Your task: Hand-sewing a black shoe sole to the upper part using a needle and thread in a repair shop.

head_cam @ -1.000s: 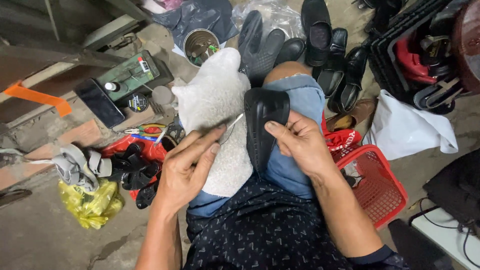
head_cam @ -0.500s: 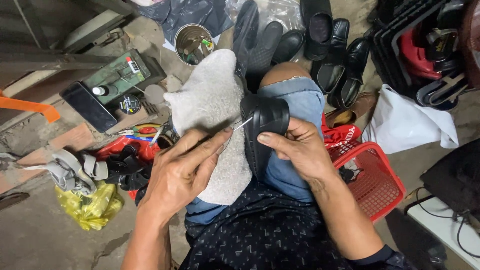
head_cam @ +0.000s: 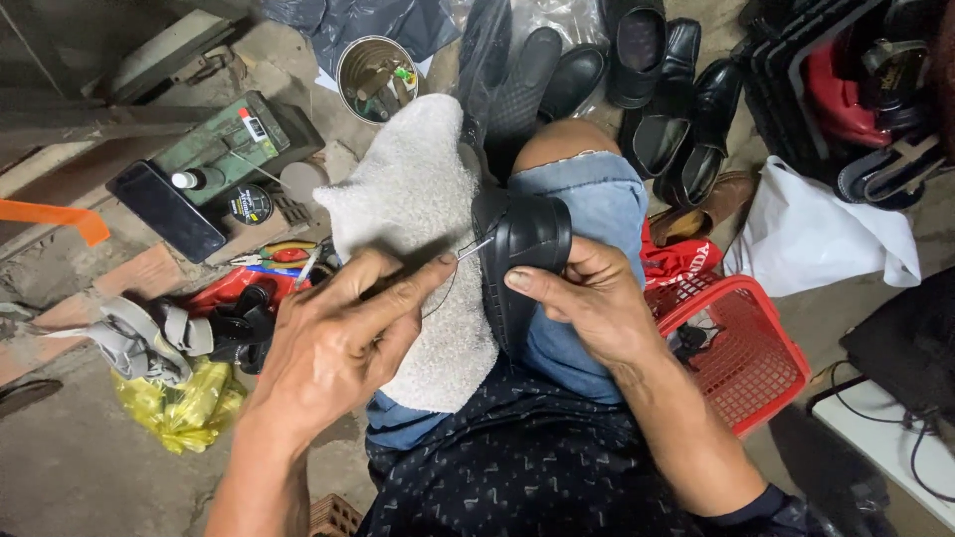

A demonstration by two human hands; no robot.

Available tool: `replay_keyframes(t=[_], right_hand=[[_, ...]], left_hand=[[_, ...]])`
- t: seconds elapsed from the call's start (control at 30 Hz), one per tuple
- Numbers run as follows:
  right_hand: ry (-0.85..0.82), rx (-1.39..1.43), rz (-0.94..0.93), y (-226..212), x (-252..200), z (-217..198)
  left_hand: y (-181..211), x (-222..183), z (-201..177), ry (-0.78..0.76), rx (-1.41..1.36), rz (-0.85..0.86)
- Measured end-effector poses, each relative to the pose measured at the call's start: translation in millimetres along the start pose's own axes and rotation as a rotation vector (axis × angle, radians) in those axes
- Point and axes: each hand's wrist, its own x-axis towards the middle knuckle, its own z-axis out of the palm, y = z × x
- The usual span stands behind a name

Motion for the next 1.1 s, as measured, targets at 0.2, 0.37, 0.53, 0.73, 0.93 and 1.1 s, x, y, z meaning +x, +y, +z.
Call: replay_keyframes(t=[0.2,0.37,0.53,0.73,0.93,1.1], right_hand=[[0.019,-0.058,-0.069,-3,-7,9],[0.11,-0.1,-0.014,-6,-13,17],[0.079,-0.08,-0.11,-9,-10,20],[0.056,-0.034,-0.151,-19,-6,25],[0.071,-0.062,-0.079,-20,-3,25],[0.077,-0.118,-0.067,-15,-5,28]], left_hand=[[2,25,-26,-0.27,0.209,0.02],[13,52,-44,-0.531,0.35,0.011],[21,80,-53,-0.841,0.571,-0.011],[36,110,-58,-1.111,0.531,-0.169],[57,142,-61,-1.271,0.563,-0.307],[76,161,-58,-1.266,0.549,-0.265]])
